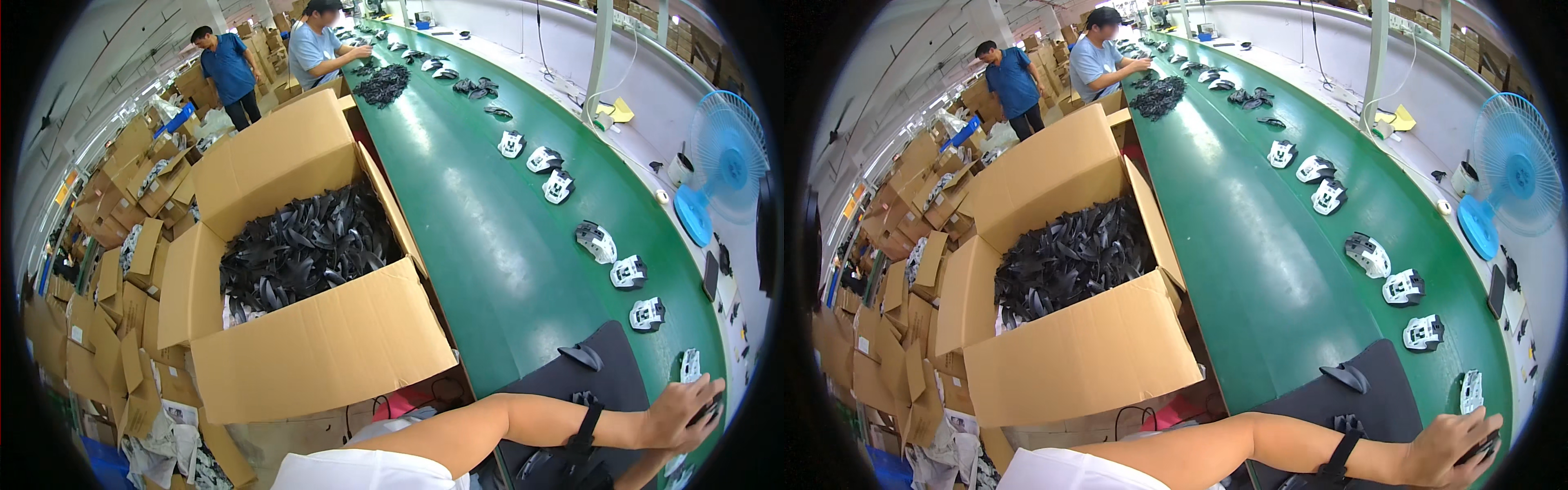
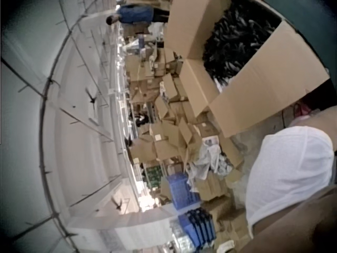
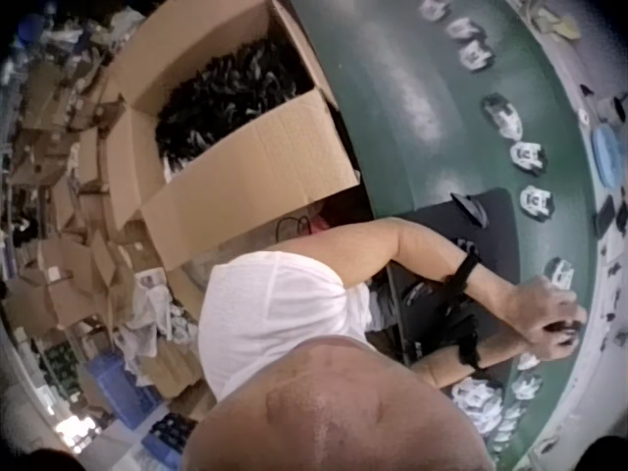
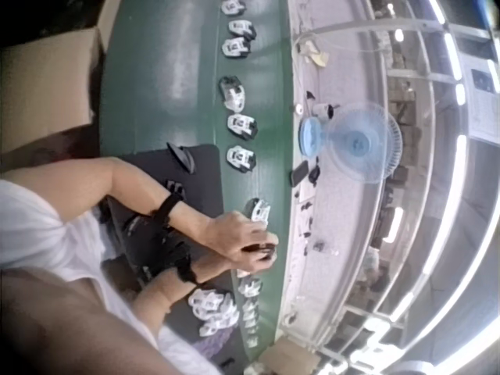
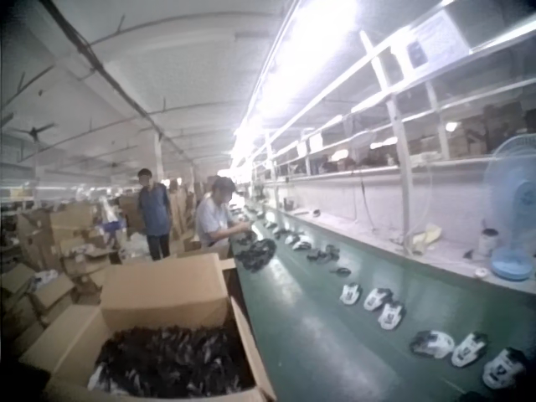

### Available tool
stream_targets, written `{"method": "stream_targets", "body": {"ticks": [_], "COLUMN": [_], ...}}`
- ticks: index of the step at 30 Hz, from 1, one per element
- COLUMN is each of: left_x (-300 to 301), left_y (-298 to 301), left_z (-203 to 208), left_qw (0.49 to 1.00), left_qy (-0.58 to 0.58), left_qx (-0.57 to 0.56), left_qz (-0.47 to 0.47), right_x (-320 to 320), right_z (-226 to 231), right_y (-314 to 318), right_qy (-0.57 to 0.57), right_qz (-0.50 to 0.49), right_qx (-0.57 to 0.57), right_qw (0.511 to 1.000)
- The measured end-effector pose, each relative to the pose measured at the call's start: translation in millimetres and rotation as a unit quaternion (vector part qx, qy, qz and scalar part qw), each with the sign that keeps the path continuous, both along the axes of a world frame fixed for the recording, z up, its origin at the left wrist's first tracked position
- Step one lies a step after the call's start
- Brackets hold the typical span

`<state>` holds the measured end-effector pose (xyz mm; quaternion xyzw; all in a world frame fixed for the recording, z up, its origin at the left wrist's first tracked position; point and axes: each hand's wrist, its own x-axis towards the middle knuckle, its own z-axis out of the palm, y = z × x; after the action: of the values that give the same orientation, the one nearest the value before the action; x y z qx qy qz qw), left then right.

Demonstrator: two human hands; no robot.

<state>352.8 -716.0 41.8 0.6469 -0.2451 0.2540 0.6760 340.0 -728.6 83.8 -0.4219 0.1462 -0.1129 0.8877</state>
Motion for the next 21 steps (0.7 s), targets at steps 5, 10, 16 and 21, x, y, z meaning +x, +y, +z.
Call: {"method": "stream_targets", "body": {"ticks": [5, 10, 16, 21], "left_x": [20, 10, 3, 19], "left_y": [15, -8, -5, 15], "left_z": [-3, -8, 5, 5], "left_qw": [0.989, 0.999, 0.996, 0.979], "left_qy": [0.037, 0.008, -0.017, 0.078], "left_qx": [0.064, 0.036, -0.071, -0.17], "left_qz": [-0.132, -0.04, -0.041, -0.081], "right_x": [6, -1, -2, 12], "right_z": [26, 53, 57, 11], "right_y": [40, 105, 117, 39], "right_qy": [-0.019, -0.026, -0.055, -0.074], "right_qz": [0.021, 0.044, 0.035, 0.068], "right_qx": [0.0, 0.001, -0.008, -0.006], "right_qw": [1.0, 0.999, 0.998, 0.995]}}
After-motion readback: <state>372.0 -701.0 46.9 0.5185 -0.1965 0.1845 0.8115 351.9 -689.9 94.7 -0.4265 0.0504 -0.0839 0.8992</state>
